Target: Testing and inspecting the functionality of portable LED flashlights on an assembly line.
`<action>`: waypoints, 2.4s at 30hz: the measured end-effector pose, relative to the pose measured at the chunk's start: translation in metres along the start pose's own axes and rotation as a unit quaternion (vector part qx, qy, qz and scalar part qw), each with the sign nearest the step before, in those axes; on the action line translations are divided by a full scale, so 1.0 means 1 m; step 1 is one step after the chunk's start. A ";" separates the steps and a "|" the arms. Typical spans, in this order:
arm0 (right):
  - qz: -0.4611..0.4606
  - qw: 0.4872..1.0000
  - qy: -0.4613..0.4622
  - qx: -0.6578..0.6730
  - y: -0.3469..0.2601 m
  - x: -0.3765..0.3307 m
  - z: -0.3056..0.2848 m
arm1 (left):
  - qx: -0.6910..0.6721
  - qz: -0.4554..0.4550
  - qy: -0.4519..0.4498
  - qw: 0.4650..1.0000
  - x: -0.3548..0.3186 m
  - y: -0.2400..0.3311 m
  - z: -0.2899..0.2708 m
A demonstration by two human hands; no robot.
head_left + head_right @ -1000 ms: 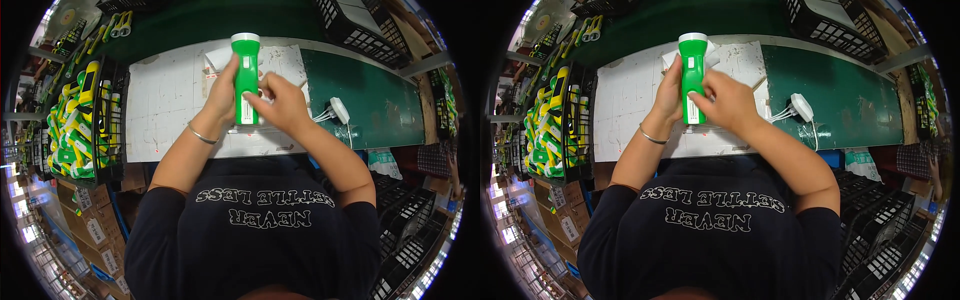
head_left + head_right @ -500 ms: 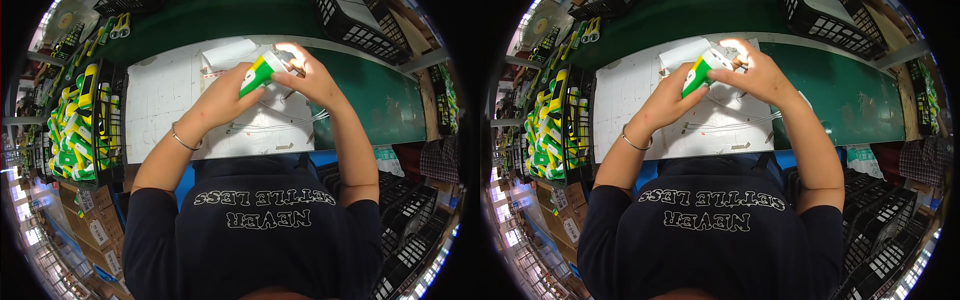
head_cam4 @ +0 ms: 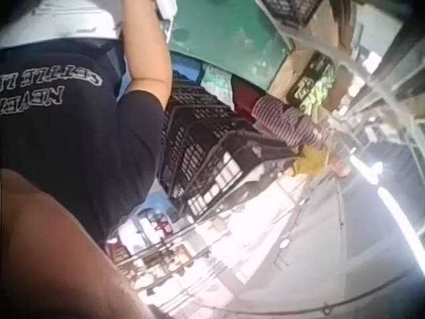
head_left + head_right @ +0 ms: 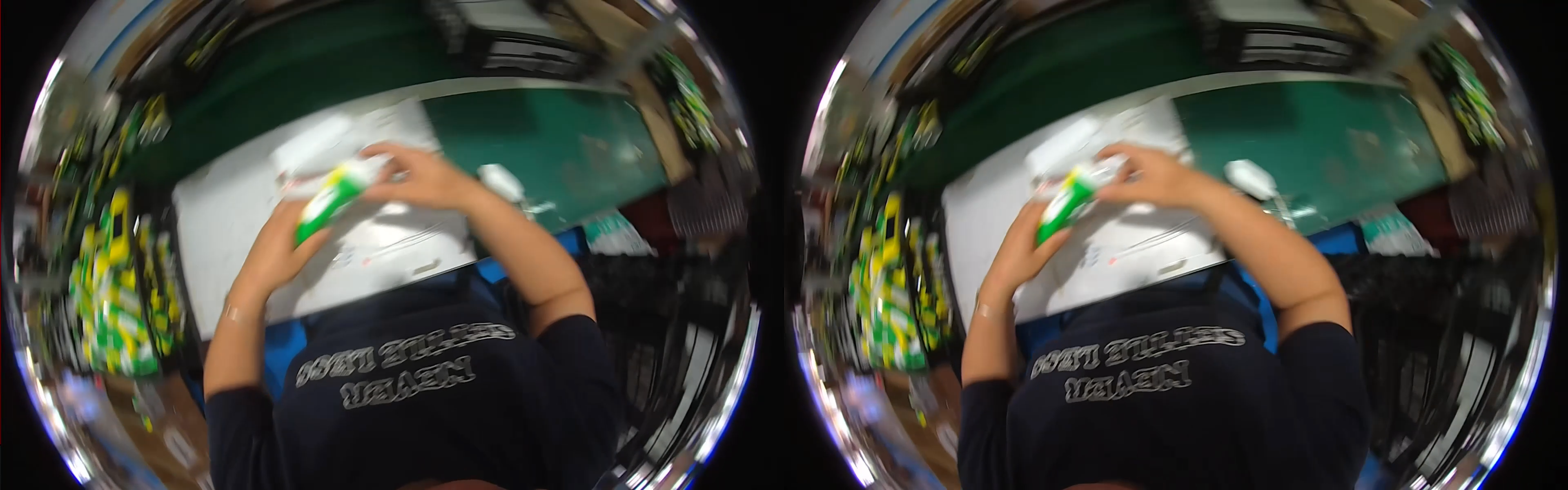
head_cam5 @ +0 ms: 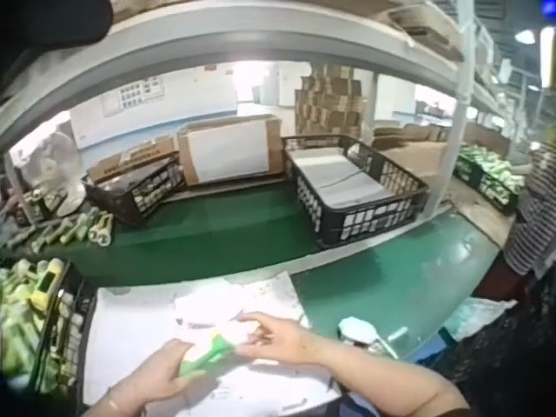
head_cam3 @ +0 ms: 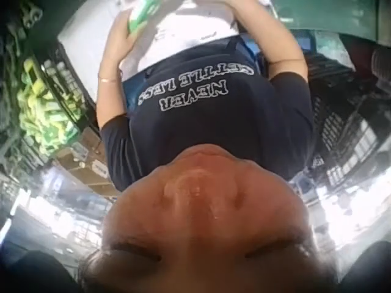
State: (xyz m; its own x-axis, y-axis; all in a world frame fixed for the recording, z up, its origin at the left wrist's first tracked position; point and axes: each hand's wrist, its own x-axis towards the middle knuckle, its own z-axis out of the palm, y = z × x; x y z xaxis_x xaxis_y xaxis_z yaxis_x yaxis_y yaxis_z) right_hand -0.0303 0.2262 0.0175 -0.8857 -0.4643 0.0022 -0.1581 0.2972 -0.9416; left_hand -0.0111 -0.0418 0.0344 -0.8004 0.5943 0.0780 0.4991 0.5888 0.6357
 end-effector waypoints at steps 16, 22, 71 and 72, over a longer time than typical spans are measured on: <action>-0.115 0.814 0.493 -0.283 0.033 -0.081 -0.087 | 0.200 -0.220 0.150 0.943 -0.037 -0.072 0.017; -0.078 0.766 0.602 -0.210 0.043 -0.105 -0.164 | 0.269 -0.223 0.250 0.903 -0.074 -0.061 -0.007; 0.349 0.916 0.062 0.186 -0.238 0.218 0.388 | 0.161 -0.616 0.252 0.729 -0.511 -0.496 -0.472; 0.299 0.934 0.036 0.191 -0.223 0.226 0.382 | 0.122 -0.590 0.204 0.772 -0.521 -0.491 -0.481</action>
State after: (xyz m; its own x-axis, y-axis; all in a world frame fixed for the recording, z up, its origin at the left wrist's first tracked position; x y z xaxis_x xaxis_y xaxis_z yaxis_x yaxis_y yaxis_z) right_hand -0.0285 -0.2643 0.0996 -0.7954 -0.2491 -0.5525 0.5293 0.1586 -0.8335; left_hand 0.0014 -0.9043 0.0507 -0.7588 -0.6264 -0.1786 -0.6490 0.7034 0.2899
